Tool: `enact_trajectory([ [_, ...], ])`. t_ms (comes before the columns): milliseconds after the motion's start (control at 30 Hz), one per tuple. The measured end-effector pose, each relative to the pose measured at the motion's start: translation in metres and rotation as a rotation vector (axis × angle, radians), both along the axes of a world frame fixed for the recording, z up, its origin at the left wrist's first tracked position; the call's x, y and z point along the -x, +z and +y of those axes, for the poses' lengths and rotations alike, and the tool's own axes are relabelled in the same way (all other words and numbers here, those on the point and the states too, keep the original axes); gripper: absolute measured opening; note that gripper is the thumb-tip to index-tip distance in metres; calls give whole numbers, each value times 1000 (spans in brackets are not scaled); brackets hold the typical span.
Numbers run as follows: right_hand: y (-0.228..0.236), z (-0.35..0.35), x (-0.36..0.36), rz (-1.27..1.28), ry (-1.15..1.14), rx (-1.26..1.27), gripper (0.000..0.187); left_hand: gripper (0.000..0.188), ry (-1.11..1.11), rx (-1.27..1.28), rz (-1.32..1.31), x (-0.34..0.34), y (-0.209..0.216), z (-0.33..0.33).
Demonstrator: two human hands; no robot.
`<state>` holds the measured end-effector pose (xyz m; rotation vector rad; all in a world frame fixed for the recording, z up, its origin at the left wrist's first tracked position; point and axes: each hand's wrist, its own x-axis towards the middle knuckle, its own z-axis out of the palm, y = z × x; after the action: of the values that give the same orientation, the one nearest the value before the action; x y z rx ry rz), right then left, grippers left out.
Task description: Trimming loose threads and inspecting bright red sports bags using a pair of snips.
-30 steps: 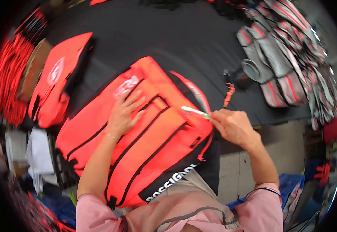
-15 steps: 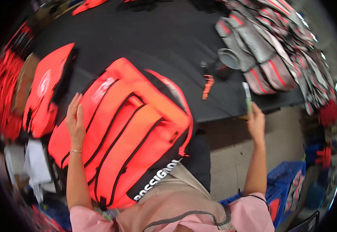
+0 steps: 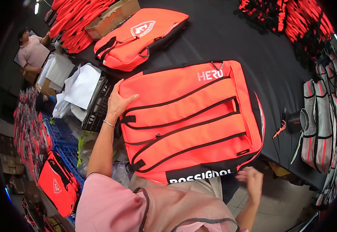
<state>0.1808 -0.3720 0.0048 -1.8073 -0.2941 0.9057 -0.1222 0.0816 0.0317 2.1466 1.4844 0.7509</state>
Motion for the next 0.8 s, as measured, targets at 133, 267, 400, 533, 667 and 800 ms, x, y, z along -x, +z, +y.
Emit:
enact_trajectory([
  [133,-12,29,38,148,-170,-157,39,55,-223,-199,-392,-12,17,-24],
  [267,-10,38,39,269,-245,-245,40,24,-635,-900,-52,-22,32,-129],
  [400,-25,36,38,243,-273,-276,30,29,-1130,-641,-294,-21,18,-198],
  [533,-35,39,40,202,-307,-268,27,38,-1248,-694,-394,-15,6,-215],
  [667,-49,40,34,191,-341,-236,28,40,-1292,-723,-419,-14,10,-216],
  [800,-44,45,35,173,-393,-139,22,27,-1349,-689,-425,-10,16,-218],
])
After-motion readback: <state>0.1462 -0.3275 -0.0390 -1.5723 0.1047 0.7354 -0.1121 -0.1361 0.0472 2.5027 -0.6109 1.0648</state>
